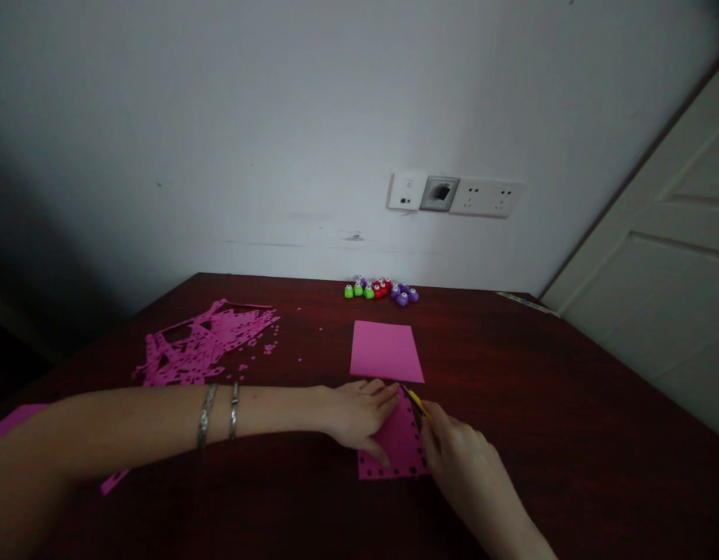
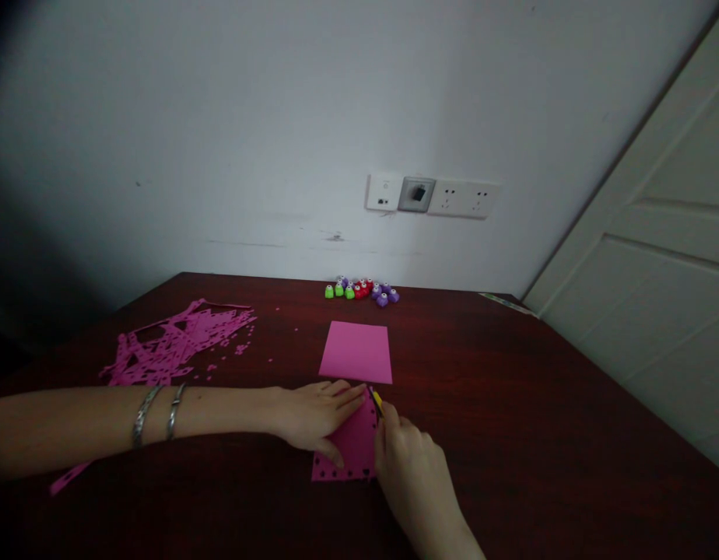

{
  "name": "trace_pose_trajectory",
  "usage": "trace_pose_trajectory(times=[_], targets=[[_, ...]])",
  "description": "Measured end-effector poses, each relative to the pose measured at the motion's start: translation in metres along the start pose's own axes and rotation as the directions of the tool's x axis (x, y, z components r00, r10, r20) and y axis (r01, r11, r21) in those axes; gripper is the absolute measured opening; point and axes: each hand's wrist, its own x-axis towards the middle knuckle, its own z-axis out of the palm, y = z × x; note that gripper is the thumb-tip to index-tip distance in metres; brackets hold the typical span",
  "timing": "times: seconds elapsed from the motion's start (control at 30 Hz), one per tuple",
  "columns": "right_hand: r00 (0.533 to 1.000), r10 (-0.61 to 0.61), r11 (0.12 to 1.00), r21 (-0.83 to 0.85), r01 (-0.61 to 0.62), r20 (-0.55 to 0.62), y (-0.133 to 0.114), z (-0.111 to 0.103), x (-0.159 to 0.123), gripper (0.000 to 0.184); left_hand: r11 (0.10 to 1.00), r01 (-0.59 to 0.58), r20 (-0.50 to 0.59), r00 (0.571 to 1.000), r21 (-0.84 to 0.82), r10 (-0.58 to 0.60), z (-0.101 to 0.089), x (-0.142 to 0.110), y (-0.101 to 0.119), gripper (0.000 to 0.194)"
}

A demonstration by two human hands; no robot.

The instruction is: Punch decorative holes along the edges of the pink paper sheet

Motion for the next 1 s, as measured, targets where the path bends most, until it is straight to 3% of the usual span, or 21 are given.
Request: trace_pose_trajectory(times=[0.23,0.47,0.77,1.0], targets=[[1.000,-0.023,0.998,-0.050,0.024,0.021,-0.002,-0.001,0.000,0.032,1.000,0.013,0.040,0.999,0.024,-0.014,-0.006,0.003,0.004,0.085],[0.999,-0.042,0.996,-0.078,0.042,-0.002,0.000,-0.002,0.003,0.037,1.000,0.001,0.007,1.000,0.021,-0.001,-0.006,0.004,0.003,0.084],[0.993,-0.034,0.993,-0.117,0.021,-0.112,0.001,-0.009,-0.002,0.032,0.999,0.022,0.005,1.000,-0.039,-0.021,-0.002,0.001,0.002,0.084],[1.000,-0.018,0.997,-0.074,0.017,-0.017,-0.003,-0.011,0.000,0.031,0.997,0.032,0.021,0.999,-0.077,-0.031,-0.003,0.003,0.001,0.084]])
